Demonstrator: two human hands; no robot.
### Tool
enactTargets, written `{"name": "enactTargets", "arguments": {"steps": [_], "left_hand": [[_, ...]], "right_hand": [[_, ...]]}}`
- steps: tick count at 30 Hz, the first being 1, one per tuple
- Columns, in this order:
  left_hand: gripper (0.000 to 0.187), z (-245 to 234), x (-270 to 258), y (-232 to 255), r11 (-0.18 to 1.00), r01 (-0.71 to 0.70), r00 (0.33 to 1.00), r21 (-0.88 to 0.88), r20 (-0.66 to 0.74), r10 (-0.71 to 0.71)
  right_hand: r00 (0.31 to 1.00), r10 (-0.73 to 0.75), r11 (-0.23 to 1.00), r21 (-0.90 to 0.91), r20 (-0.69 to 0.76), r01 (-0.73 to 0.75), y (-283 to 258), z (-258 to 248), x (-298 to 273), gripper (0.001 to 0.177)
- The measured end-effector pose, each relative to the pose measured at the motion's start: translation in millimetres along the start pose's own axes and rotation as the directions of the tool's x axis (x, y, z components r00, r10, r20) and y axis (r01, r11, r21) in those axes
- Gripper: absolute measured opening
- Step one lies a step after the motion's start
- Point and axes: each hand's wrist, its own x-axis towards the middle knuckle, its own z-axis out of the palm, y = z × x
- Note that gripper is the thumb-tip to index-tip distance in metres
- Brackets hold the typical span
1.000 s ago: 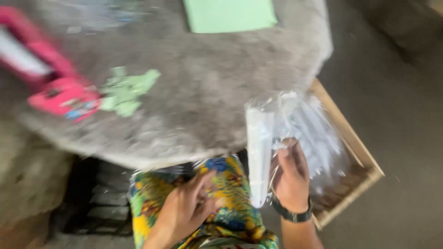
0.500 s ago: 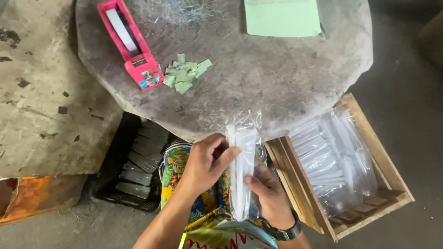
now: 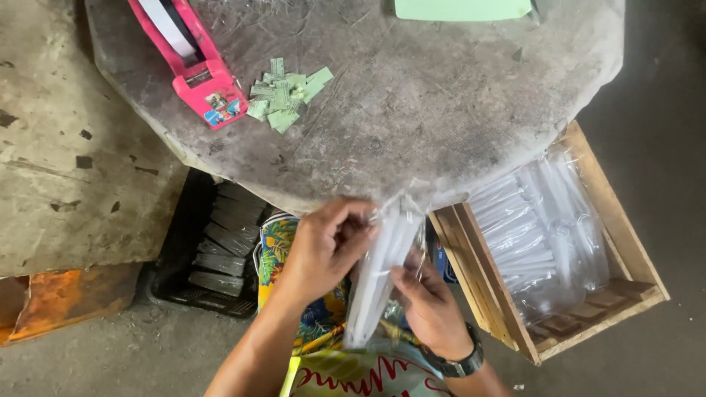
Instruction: Applying green adhesive labels to plastic bags containing white candle wicks
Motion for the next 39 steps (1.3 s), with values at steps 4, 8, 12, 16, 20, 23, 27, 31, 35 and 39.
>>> {"name": "enactTargets", "arguments": {"steps": [4, 8, 12, 16, 20, 23, 27, 31, 35, 39], "left_hand": [[0.033, 6.3, -4.1, 3.8, 0.999, 0.049, 0.999, 0.023, 0.005, -0.049], [0.054, 13.4, -13.4, 10.8, 0.952, 0.156, 0.987, 0.263, 0.004, -0.163], [0.043, 11.9, -6.9, 2.1, 0.900, 0.104, 0.988, 0.422, -0.148, -0.045], [0.024, -24.9, 29.5, 5.5, 0.797, -0.021, 0.953, 0.604, -0.229, 0.198], [0.010, -66.8, 85.0, -11.9, 0.584, 0.036, 0.918, 0.811, -0.258, 0.301], [0.010, -80.2, 118.8, -28.9, 0.404, 0.146, 0.989, 0.903, -0.146, -0.029], [0.018, -90.4, 150.6, -64.7, 0.268, 0.005, 0.984, 0.963, 0.042, -0.172], [0.015, -91.6, 167.3, -55.6, 0.289, 0.018, 0.933, 0.957, 0.088, -0.349], [0.010, -94.9, 170.6, -42.5, 0.339, 0.077, 0.910, 0.937, 0.073, -0.408], [0.008, -96.2, 169.6, -32.3, 0.364, 0.126, 0.907, 0.923, 0.042, -0.420]], "right_hand": [[1.000, -0.007, 1.000, 0.023, -0.025, 0.008, 16.8, -1.2, 0.4, 0.030], [0.981, 0.049, 0.995, 0.098, -0.189, -0.031, 25.9, -18.8, 2.5, 0.018], [0.944, 0.214, 0.958, 0.243, -0.252, -0.152, 8.1, -18.7, 24.9, 0.044], [0.860, -0.361, 0.048, -0.914, 0.360, 0.402, -5.2, -73.7, 67.8, 0.037], [0.808, -0.477, 0.081, -0.898, 0.347, 0.433, -19.5, -109.5, 129.4, 0.067], [0.985, 0.121, 0.945, 0.319, -0.124, -0.076, -2.8, -101.5, 169.5, 0.045], [0.979, 0.186, 0.904, 0.403, -0.078, -0.140, -5.0, -101.3, 173.7, 0.042], [0.976, 0.205, 0.890, 0.430, -0.073, -0.155, -35.3, -68.0, 157.1, 0.043], [0.983, 0.161, 0.913, 0.392, -0.089, -0.115, -27.2, -80.3, 161.7, 0.040], [0.989, 0.128, 0.940, 0.328, -0.078, -0.096, -50.7, -58.8, 152.6, 0.042]]}}
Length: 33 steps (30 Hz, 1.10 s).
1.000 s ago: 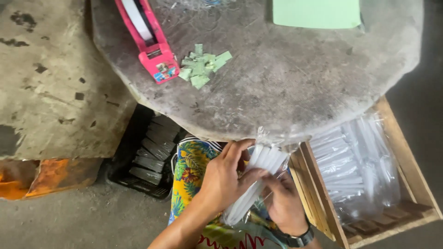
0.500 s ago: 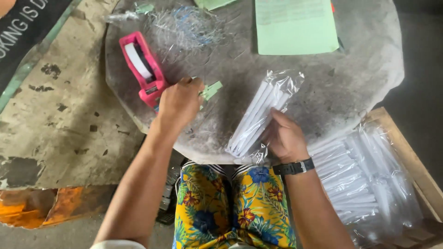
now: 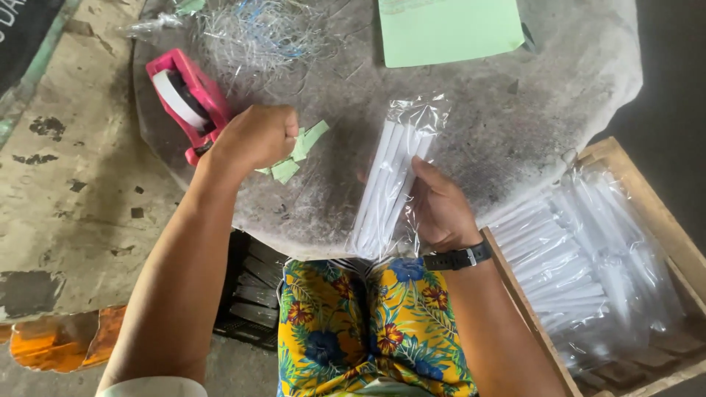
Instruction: Applying green adhesive labels to plastic bags containing white candle wicks
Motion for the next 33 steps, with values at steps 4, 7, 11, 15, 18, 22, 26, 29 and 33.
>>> {"name": "enactTargets", "arguments": {"steps": [4, 7, 11, 15, 18, 22, 26, 29, 33], "left_hand": [[0.010, -0.5, 0.0, 0.6, 0.988, -0.021, 1.000, -0.155, -0.008, 0.020], [0.013, -3.4, -2.6, 5.4, 0.982, 0.001, 1.000, -0.189, 0.004, 0.000], [0.018, 4.6, 2.9, -4.0, 0.978, -0.024, 0.998, -0.208, -0.069, 0.010], [0.014, -1.3, -10.0, 6.1, 0.996, 0.032, 0.998, -0.079, -0.059, -0.037], [0.019, 4.1, -11.4, 8.4, 0.999, 0.036, 0.999, 0.022, 0.016, -0.036], [0.017, 12.6, -8.0, 3.3, 0.999, 0.043, 0.996, -0.003, 0.078, -0.043], [0.017, 18.9, -5.0, 1.8, 0.987, 0.022, 0.999, -0.158, 0.035, -0.016], [0.017, -3.2, -29.8, 22.3, 0.959, 0.033, 0.999, -0.280, -0.021, -0.040], [0.015, -12.3, -69.1, 31.8, 0.825, -0.041, 0.990, -0.563, -0.132, -0.041]], "right_hand": [[1.000, -0.011, 0.998, -0.055, 0.030, 0.012, -6.3, 17.3, -11.3, 0.039], [1.000, -0.027, 0.997, -0.072, 0.004, 0.027, -2.1, 10.7, -6.4, 0.041], [0.997, -0.076, 0.990, -0.120, -0.019, 0.073, 7.1, -6.7, 3.1, 0.048], [0.997, -0.073, 0.989, -0.131, -0.019, 0.070, 10.5, -22.3, 10.1, 0.044], [0.998, -0.056, 0.985, -0.161, 0.006, 0.056, 14.0, -32.8, 14.3, 0.043], [0.999, -0.006, 1.000, -0.021, -0.033, 0.006, 22.1, -55.8, 20.8, 0.040], [0.997, 0.052, 0.994, 0.094, -0.050, -0.047, 34.2, -52.6, 16.4, 0.038], [0.983, 0.121, 0.987, -0.087, -0.140, -0.134, 15.3, -16.4, -27.9, 0.046], [0.931, 0.243, 0.880, -0.343, -0.271, -0.329, 16.5, 17.4, -86.0, 0.057]]}}
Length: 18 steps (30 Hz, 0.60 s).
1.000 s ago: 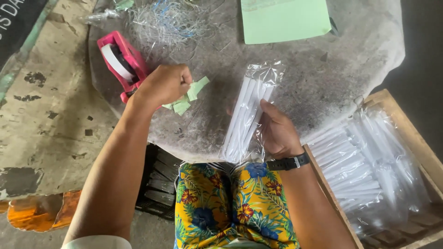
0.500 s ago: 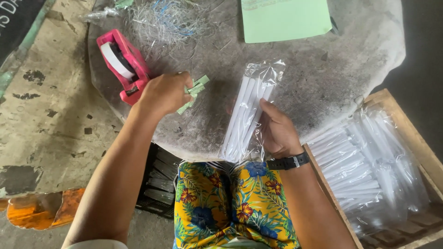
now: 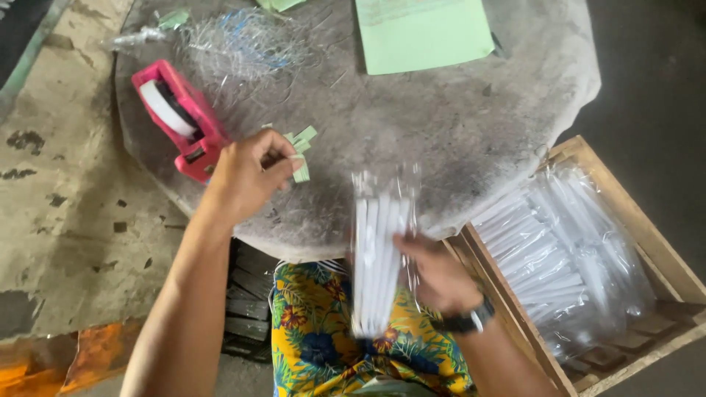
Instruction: Applying green adhesive labels to plastic bags containing white candle wicks
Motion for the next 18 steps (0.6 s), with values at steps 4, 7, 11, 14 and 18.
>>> {"name": "enactTargets", "arguments": {"steps": [4, 7, 11, 14, 18], "left_hand": [[0.005, 11.6, -52.3, 3.7, 0.981, -0.064, 0.996, -0.182, 0.051, 0.075], [0.005, 28.9, -85.8, 2.3, 0.911, -0.219, 0.970, -0.351, 0.024, 0.243], [0.007, 43.4, -102.6, 1.0, 0.890, -0.325, 0.941, -0.320, -0.018, 0.337], [0.006, 49.9, -105.0, -4.8, 0.913, -0.247, 0.964, -0.325, 0.012, 0.266], [0.008, 46.2, -108.1, -9.0, 0.917, -0.192, 0.957, -0.348, 0.139, 0.254]], "right_hand": [[0.627, -0.493, 0.784, -0.005, 0.603, 0.621, 94.9, -44.2, 7.7, 0.054], [0.655, -0.549, 0.777, 0.028, 0.519, 0.629, 136.0, -47.0, 4.0, 0.044], [0.892, -0.149, 0.961, 0.275, 0.426, 0.029, 118.8, -14.9, -16.5, 0.019], [0.845, -0.358, 0.919, 0.307, 0.396, 0.246, 242.2, -95.4, 45.1, 0.031], [0.828, -0.161, 0.967, 0.253, 0.537, 0.023, 105.6, 2.7, -19.0, 0.033]]}}
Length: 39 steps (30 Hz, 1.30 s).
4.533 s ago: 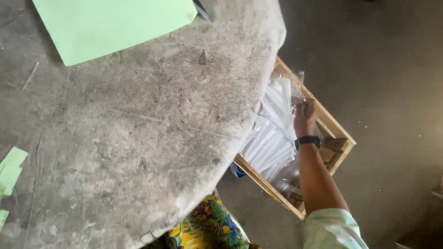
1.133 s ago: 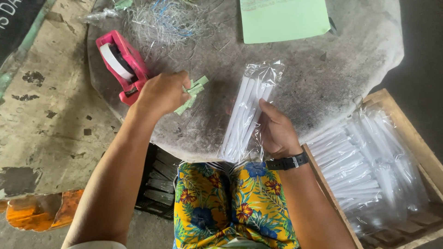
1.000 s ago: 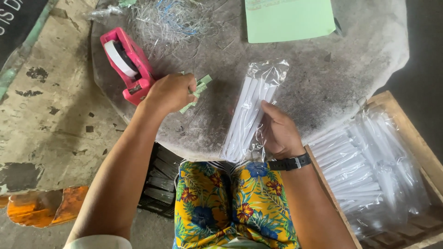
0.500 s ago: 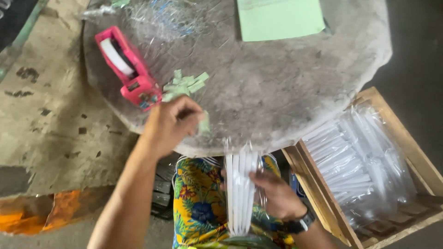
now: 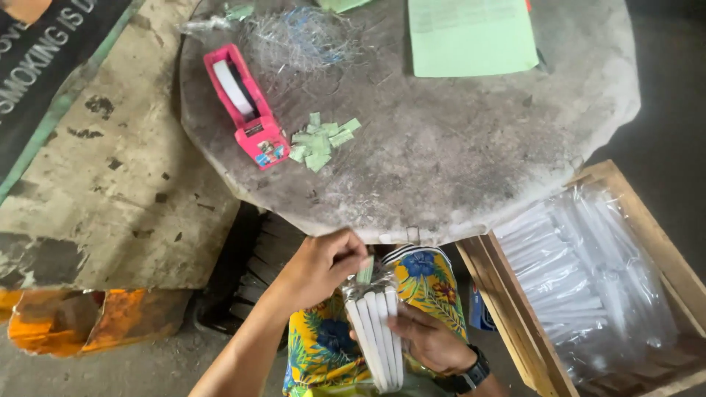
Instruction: Applying green adhesive labels to plastic bags containing white candle wicks
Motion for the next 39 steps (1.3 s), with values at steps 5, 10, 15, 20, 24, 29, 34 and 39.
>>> {"name": "enactTargets", "arguments": {"steps": [5, 10, 15, 20, 24, 29, 34, 39], "left_hand": [[0.012, -2.9, -10.0, -1.2, 0.971, 0.230, 0.921, 0.061, 0.309, -0.238], [0.008, 7.5, -18.1, -27.5, 0.960, 0.089, 0.991, 0.267, 0.075, -0.113], [0.010, 18.8, -24.8, -28.1, 0.940, 0.075, 0.997, 0.332, -0.045, -0.063], [0.010, 11.2, -28.4, -7.3, 0.999, 0.037, 0.981, 0.012, 0.188, -0.039], [0.010, 23.4, -35.1, -28.0, 0.946, 0.086, 0.996, 0.312, -0.014, -0.086], [0.010, 32.8, -39.8, -22.2, 0.909, 0.021, 0.999, 0.415, -0.052, 0.001], [0.013, 36.4, -44.4, -17.2, 0.906, 0.007, 0.996, 0.422, -0.084, 0.032], [0.010, 38.1, -50.0, -19.8, 0.908, -0.020, 0.997, 0.417, -0.055, 0.048]], "right_hand": [[0.993, -0.062, 0.995, 0.085, 0.105, 0.053, 40.4, -47.8, 1.0, 0.006], [0.997, 0.034, 0.999, 0.017, 0.064, -0.035, 39.4, -39.2, 4.9, 0.011], [0.998, 0.001, 0.978, -0.207, 0.068, 0.013, 31.6, -35.4, 6.8, 0.025], [0.981, -0.031, 0.979, -0.192, 0.192, 0.069, 23.3, -28.0, 7.9, 0.034], [0.939, -0.208, 0.954, -0.155, 0.275, 0.257, 81.9, -100.9, -7.9, 0.027], [0.993, -0.058, 0.991, -0.112, 0.104, 0.069, 79.9, -95.8, -7.2, 0.036], [0.994, -0.059, 0.989, -0.131, 0.089, 0.070, 65.9, -78.2, -5.7, 0.030], [0.999, 0.032, 0.990, -0.138, 0.002, -0.032, 82.5, -100.3, -8.5, 0.043]]}}
